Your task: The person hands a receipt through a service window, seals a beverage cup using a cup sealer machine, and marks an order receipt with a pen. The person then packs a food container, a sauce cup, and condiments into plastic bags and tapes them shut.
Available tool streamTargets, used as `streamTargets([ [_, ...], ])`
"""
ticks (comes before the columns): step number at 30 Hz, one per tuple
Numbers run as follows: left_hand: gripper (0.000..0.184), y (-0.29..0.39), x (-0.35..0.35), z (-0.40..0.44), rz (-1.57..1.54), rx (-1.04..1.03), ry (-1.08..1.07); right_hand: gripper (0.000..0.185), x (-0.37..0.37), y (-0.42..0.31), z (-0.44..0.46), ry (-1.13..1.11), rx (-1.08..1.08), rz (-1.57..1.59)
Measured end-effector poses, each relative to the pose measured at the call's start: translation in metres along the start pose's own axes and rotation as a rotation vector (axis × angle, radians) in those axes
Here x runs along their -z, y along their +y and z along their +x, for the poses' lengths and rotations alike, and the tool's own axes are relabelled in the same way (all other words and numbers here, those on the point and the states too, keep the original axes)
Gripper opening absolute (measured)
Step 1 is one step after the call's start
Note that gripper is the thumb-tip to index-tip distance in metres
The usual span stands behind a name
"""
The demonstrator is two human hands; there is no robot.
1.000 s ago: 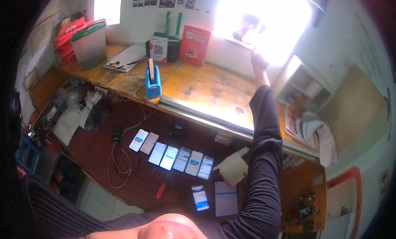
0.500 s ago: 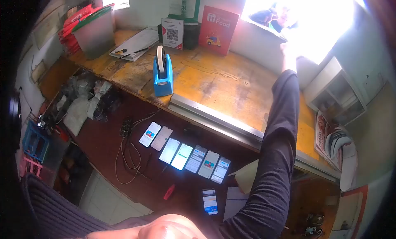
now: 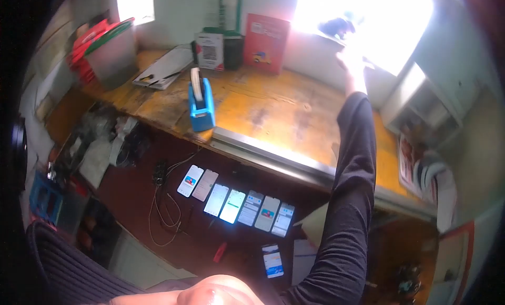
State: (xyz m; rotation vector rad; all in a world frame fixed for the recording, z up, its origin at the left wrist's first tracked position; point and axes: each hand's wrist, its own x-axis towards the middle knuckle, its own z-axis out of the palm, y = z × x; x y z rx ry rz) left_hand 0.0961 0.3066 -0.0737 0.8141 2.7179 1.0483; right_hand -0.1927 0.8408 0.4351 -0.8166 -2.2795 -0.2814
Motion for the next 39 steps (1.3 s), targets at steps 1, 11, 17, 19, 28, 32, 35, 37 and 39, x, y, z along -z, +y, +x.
streamTargets([
  [1, 0.024, -0.001, 0.0, 0.001, 0.003, -0.002, 0.004, 0.024, 0.007, -0.006, -0.01, -0.001, 0.044, 0.032],
  [11, 0.025, -0.032, -0.002, 0.009, -0.055, -0.11, 0.098, 0.019, 0.285, -0.042, -0.389, 0.39, 1.203, 0.63],
  [17, 0.026, -0.004, -0.021, -0.008, -0.147, -0.108, 0.231, 0.031, 0.389, 0.085, -0.652, 0.271, 0.369, 0.688],
  [19, 0.026, 0.023, -0.038, -0.04, -0.259, -0.126, 0.154, 0.034, 0.436, 0.134, -0.733, 0.252, -0.09, 0.48],
  [28, 0.031, 0.274, -0.127, -0.366, -0.78, -0.318, -1.025, 0.059, 0.616, 0.314, -1.017, 0.327, -1.212, 0.085],
  [32, 0.027, 0.371, -0.156, -0.411, -0.889, -0.115, -1.165, 0.075, 0.602, 0.454, -1.058, 0.216, -0.969, -0.071],
  [35, 0.026, 0.404, -0.181, -0.413, -0.975, -0.069, -1.015, 0.101, 0.577, 0.55, -1.056, -0.114, -1.274, -0.145],
  [37, 0.026, 0.416, -0.193, -0.416, -1.003, -0.015, -0.913, 0.105, 0.56, 0.594, -1.052, -0.306, -1.355, -0.238],
  [39, 0.026, 0.419, -0.209, -0.417, -0.997, 0.095, -0.845, 0.102, 0.521, 0.652, -1.085, -0.361, -1.266, -0.364],
])
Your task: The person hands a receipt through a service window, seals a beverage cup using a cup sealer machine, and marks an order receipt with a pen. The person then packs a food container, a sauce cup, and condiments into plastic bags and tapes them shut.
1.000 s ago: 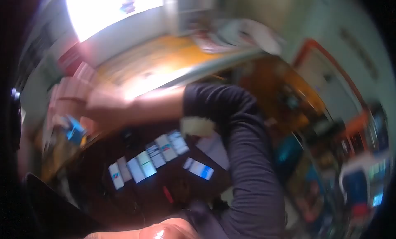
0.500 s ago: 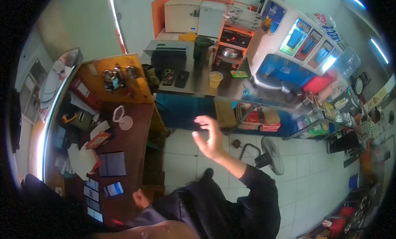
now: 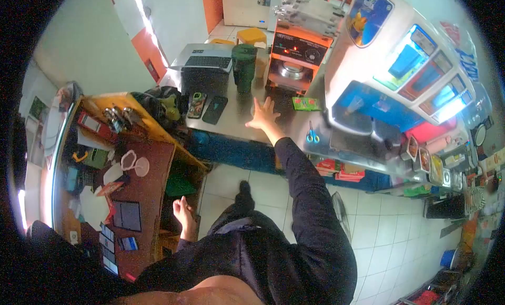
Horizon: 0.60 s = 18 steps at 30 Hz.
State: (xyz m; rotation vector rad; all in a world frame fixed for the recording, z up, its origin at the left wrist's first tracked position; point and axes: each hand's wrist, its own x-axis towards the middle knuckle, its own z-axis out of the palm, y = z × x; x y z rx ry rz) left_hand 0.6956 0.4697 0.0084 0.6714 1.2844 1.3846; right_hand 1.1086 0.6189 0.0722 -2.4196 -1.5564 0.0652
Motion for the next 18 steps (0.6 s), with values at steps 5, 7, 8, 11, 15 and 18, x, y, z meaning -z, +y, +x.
streamTargets([
  [5, 0.028, -0.038, -0.061, 0.045, 0.01, 0.107, 0.155, 0.069, 0.008, 0.016, 0.038, -0.263, -0.007, 0.062],
  [7, 0.013, -0.037, -0.132, 0.067, 0.022, 0.236, 0.063, 0.066, 0.027, 0.022, 0.033, -0.252, 0.052, 0.094],
  [8, 0.011, -0.048, -0.169, 0.083, -0.048, 0.199, -0.132, 0.067, 0.044, 0.026, 0.031, -0.254, 0.079, 0.114],
  [11, 0.043, -0.073, -0.301, 0.129, 0.027, 0.397, -0.733, 0.069, 0.102, 0.045, 0.034, -0.234, 0.154, 0.177],
  [15, 0.093, -0.061, -0.485, 0.128, -0.286, 0.83, -1.027, 0.068, 0.194, 0.059, 0.047, -0.252, 0.164, 0.073],
  [18, 0.09, -0.061, -0.533, 0.102, -0.339, 0.732, -0.918, 0.063, 0.233, 0.072, 0.062, -0.208, 0.171, 0.05],
])
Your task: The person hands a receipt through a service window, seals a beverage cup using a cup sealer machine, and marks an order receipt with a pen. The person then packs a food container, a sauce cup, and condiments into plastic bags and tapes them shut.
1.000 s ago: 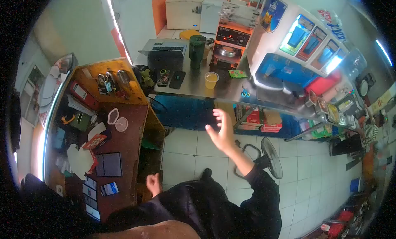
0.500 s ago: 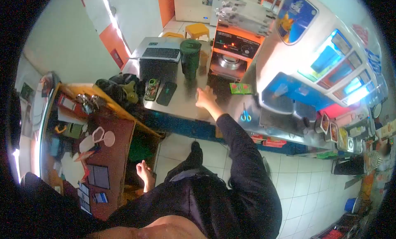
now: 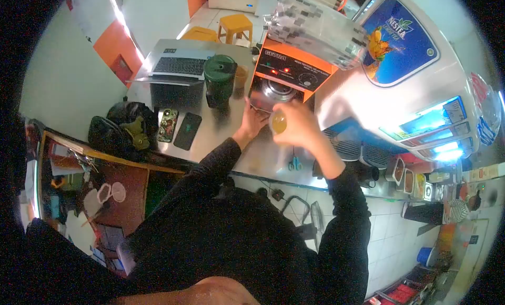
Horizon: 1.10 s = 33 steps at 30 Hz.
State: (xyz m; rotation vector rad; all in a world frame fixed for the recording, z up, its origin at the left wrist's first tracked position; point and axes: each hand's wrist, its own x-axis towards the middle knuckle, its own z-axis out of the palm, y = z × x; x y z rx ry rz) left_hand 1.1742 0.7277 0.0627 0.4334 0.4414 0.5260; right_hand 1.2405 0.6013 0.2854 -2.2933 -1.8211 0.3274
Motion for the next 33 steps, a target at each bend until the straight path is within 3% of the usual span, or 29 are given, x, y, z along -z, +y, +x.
streamTargets([
  [5, 0.079, -0.04, 0.012, -0.035, 0.226, -0.12, 0.25, 0.059, 0.023, 0.013, 0.026, 0.144, 0.027, -0.038],
  [9, 0.071, -0.054, 0.033, -0.052, 0.171, -0.203, 0.356, 0.057, -0.002, 0.032, 0.052, 0.244, 0.052, -0.013],
  [22, 0.067, -0.052, 0.048, -0.112, 0.148, -0.193, 0.461, 0.072, -0.096, 0.079, 0.084, 0.237, 0.061, 0.17],
  [27, 0.072, -0.056, 0.038, -0.128, 0.186, -0.141, 0.305, 0.081, -0.108, 0.087, 0.081, 0.298, 0.131, 0.146],
  [30, 0.078, -0.059, 0.018, -0.135, 0.12, -0.082, 0.083, 0.073, -0.108, 0.094, 0.076, 0.444, 0.348, 0.039],
  [33, 0.083, -0.058, 0.003, -0.128, 0.048, -0.099, -0.108, 0.055, -0.073, 0.091, 0.053, 0.262, 0.295, 0.378],
])
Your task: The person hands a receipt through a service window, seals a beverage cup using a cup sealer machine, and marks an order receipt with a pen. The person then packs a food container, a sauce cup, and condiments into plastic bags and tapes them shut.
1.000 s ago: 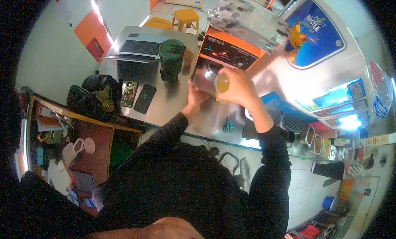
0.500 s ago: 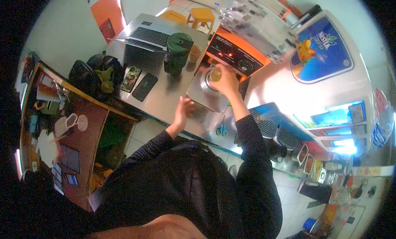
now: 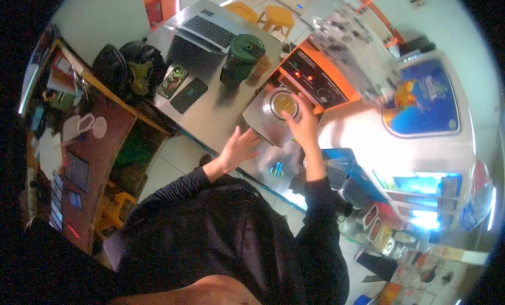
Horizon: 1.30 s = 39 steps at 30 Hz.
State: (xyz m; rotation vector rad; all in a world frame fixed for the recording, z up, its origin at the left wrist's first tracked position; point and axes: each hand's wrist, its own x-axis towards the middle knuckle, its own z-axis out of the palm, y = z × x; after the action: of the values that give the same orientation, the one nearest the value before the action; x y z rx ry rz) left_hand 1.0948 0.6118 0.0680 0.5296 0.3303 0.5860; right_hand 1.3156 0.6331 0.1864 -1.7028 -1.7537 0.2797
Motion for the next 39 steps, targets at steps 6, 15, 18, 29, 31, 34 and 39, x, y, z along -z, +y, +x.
streamTargets([
  [6, 0.075, 0.004, -0.01, 0.055, 0.015, -0.055, -0.045, 0.036, 0.118, -0.073, -0.01, -0.004, -0.063, -0.098],
  [15, 0.068, 0.022, -0.018, 0.145, -0.029, -0.206, -0.114, 0.026, 0.232, -0.098, -0.008, 0.136, 0.05, -0.287],
  [18, 0.069, 0.019, -0.018, 0.166, -0.067, -0.21, -0.107, 0.025, 0.244, -0.116, -0.001, 0.149, 0.054, -0.323],
  [29, 0.073, 0.017, -0.016, 0.165, -0.036, -0.202, -0.107, 0.028, 0.246, -0.152, 0.034, 0.205, 0.159, -0.467],
  [31, 0.072, 0.015, -0.016, 0.163, -0.02, -0.201, -0.124, 0.032, 0.252, -0.151, 0.054, 0.279, 0.183, -0.469],
  [34, 0.073, 0.019, -0.02, 0.152, -0.055, -0.225, -0.109, 0.033, 0.277, -0.149, 0.105, 0.457, 0.094, -0.395],
  [39, 0.072, 0.058, -0.052, 0.129, 1.104, -1.141, 0.458, 0.038, 0.326, -0.079, 0.249, 0.407, 0.003, -0.402],
])
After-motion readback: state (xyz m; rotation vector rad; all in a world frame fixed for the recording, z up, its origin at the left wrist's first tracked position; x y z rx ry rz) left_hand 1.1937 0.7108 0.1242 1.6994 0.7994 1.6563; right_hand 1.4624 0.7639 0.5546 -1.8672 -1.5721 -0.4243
